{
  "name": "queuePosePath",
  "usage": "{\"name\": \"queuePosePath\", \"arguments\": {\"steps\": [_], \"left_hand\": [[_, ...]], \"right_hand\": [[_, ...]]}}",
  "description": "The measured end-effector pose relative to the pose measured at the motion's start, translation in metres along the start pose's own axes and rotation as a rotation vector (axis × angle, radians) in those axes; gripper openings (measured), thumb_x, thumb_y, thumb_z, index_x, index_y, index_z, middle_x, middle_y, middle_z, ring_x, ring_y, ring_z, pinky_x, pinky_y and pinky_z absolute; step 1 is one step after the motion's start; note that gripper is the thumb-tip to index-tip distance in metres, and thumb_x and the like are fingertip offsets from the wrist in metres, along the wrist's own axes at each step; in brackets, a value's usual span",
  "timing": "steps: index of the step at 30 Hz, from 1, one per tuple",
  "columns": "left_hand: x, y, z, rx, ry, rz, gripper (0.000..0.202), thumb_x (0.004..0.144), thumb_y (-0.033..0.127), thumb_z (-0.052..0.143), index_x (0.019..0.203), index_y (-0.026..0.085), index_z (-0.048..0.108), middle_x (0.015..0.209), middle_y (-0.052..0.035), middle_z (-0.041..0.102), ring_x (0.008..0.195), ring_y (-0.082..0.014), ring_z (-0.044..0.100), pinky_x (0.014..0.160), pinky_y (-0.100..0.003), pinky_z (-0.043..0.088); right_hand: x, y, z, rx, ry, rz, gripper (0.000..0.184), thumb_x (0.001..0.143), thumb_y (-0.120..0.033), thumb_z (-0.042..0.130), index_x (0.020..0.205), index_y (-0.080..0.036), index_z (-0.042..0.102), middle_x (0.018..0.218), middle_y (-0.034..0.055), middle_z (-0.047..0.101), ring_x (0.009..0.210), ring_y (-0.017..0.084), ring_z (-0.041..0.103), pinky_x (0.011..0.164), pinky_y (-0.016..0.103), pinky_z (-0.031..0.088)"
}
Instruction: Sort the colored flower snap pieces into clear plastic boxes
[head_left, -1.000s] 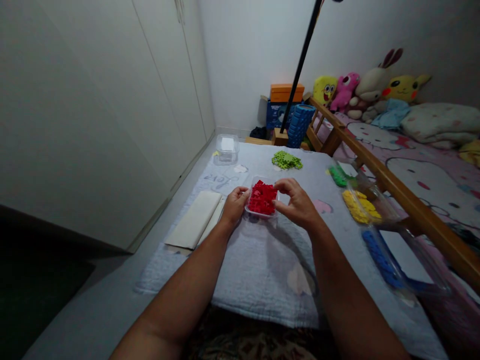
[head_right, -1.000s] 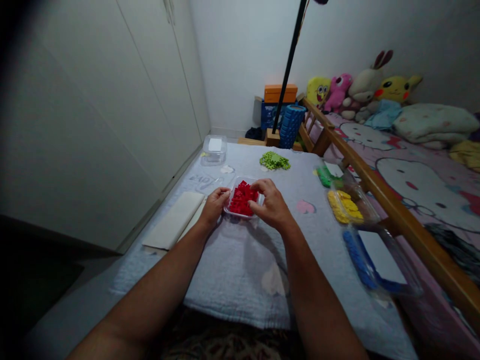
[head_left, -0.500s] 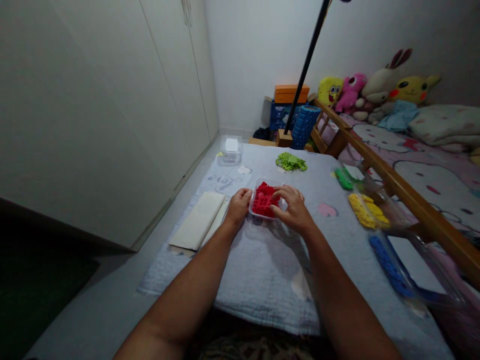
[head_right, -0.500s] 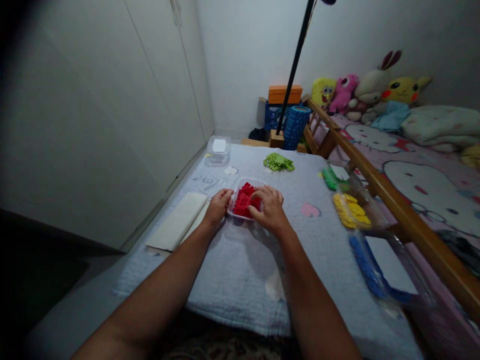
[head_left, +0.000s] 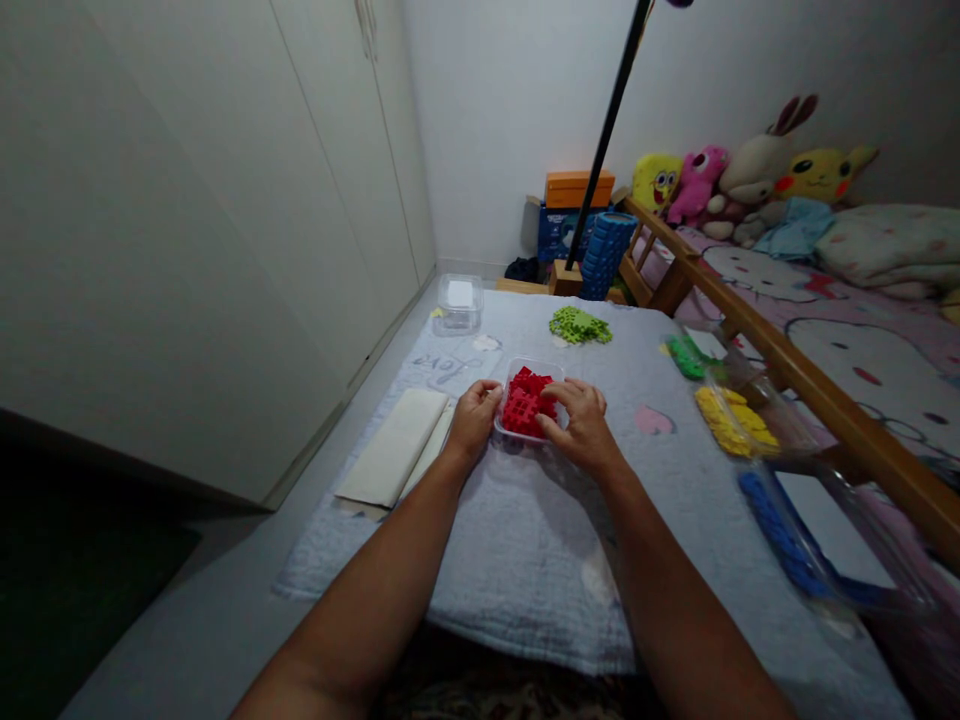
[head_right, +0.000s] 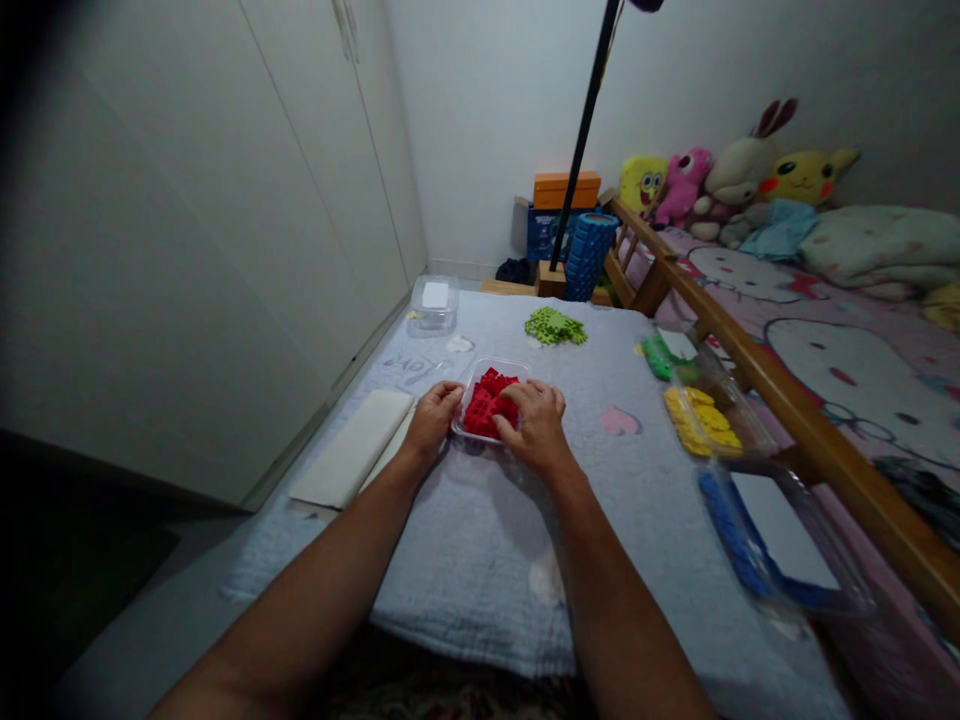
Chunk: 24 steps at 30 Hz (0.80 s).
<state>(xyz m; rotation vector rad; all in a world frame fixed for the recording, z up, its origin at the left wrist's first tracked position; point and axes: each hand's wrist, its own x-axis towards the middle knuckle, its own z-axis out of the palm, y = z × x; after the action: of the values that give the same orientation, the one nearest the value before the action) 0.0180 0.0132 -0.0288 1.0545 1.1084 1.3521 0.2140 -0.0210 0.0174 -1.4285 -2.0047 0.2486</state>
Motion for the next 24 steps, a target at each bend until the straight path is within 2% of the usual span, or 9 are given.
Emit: {"name": "queuePosePath", "arguments": {"steps": [3,8,10,12,16,21,24], "left_hand": [[-0.001,0.003,-0.004,0.097,0.067,0.055,0.029,0.084,0.047,0.068,0.094,0.019,0.067,0.067,0.0049,0.055,0.061,-0.0128,0.050,0.059,-0.024,0.040],[-0.002,0.012,-0.013,0.406,0.210,0.204,0.019,0.092,0.034,0.058,0.078,0.022,0.062,0.073,0.0006,0.058,0.074,-0.0175,0.057,0.073,-0.028,0.045],[-0.002,0.014,-0.016,0.549,0.248,0.285,0.011,0.091,0.023,0.056,0.085,0.021,0.064,0.087,-0.0035,0.065,0.086,-0.0203,0.062,0.084,-0.032,0.049],[-0.003,0.015,-0.016,0.698,0.243,0.338,0.017,0.089,0.014,0.054,0.096,0.021,0.067,0.102,-0.0084,0.069,0.098,-0.0233,0.064,0.093,-0.036,0.049],[-0.008,0.015,-0.011,0.999,0.191,0.344,0.026,0.088,0.010,0.054,0.106,0.021,0.070,0.115,-0.0129,0.073,0.113,-0.0304,0.063,0.103,-0.045,0.046],[-0.014,0.018,-0.010,1.229,0.222,0.338,0.029,0.090,0.013,0.058,0.112,0.023,0.073,0.121,-0.0134,0.075,0.122,-0.0351,0.059,0.110,-0.054,0.036],[-0.013,0.019,-0.015,1.287,0.250,0.350,0.029,0.090,0.013,0.058,0.111,0.024,0.074,0.123,-0.0136,0.074,0.127,-0.0362,0.055,0.114,-0.058,0.030]], "right_hand": [[0.000,-0.003,0.004,0.035,0.005,-0.026,0.040,0.081,-0.036,0.078,0.120,-0.028,0.076,0.132,0.0103,0.076,0.134,0.040,0.053,0.116,0.065,0.030],[0.003,-0.004,0.011,0.042,-0.043,-0.010,0.028,0.083,-0.031,0.076,0.111,-0.028,0.079,0.127,0.0096,0.078,0.132,0.040,0.053,0.116,0.069,0.027],[0.004,-0.003,0.013,0.040,-0.031,-0.002,0.029,0.084,-0.029,0.073,0.112,-0.028,0.079,0.131,0.0098,0.077,0.134,0.040,0.053,0.116,0.069,0.027],[0.003,-0.001,0.014,0.044,-0.009,-0.003,0.031,0.084,-0.028,0.071,0.114,-0.028,0.079,0.138,0.0102,0.074,0.136,0.039,0.052,0.116,0.067,0.029],[0.001,0.009,0.013,0.115,0.121,0.006,0.034,0.087,-0.033,0.068,0.119,-0.025,0.077,0.142,0.0138,0.069,0.133,0.036,0.057,0.116,0.061,0.037],[0.001,0.037,0.011,0.187,0.376,0.121,0.024,0.089,-0.037,0.062,0.105,-0.023,0.074,0.120,0.0136,0.073,0.119,0.031,0.064,0.111,0.053,0.047],[0.001,0.057,0.015,0.166,0.438,0.228,0.022,0.087,-0.036,0.059,0.097,-0.022,0.072,0.108,0.0122,0.073,0.109,0.030,0.066,0.107,0.051,0.050]]}}
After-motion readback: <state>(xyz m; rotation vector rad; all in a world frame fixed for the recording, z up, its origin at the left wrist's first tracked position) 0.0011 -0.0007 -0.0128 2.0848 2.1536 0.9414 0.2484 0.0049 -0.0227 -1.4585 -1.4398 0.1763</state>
